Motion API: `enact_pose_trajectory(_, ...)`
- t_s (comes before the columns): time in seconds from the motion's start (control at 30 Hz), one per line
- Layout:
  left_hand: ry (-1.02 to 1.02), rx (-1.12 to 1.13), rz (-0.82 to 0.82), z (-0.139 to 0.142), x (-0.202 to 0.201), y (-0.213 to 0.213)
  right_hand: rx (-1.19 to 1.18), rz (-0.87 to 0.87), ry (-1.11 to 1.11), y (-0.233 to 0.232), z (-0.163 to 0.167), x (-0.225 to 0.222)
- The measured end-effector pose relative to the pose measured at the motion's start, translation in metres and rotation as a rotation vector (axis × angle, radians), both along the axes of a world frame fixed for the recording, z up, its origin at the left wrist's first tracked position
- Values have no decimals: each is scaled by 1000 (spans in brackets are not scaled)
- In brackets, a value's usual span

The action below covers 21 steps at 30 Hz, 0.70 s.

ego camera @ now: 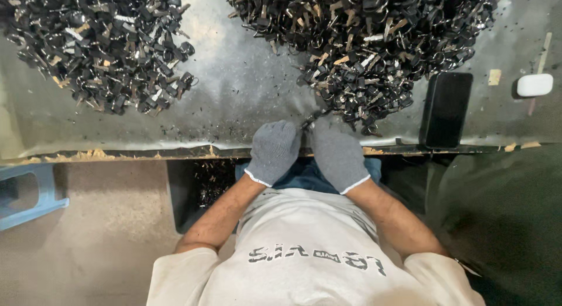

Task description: The person picks small black metal parts one at a time from a large pile on the workbench, briefly manipulates each with both gloved hands, and drops it into a bin below the bench. Partway through they pull off one glove, reposition it, and put it back on before resuming sorting.

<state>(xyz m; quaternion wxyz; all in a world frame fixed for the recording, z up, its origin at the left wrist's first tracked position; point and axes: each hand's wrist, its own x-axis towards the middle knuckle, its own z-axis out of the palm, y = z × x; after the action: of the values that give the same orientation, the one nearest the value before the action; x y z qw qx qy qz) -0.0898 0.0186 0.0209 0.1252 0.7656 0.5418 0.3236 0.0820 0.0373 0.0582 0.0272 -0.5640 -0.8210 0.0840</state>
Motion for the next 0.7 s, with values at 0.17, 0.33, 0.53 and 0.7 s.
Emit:
enact_pose_trajectory(0.17,-5,117,166,17,-12,5,-279,24,103,8,0,10)
enact_pose_trajectory(0.33,-276,64,379,29,-2,36,20,91,41,0,-4,5)
enact_pose_trajectory(0.53,-248,-105,276,36,25,94,-156,18,44,-7,-6,3)
enact_pose_trajectory(0.7,-210,-77,167,51,29,59,-34,127,25,-3,-12,23)
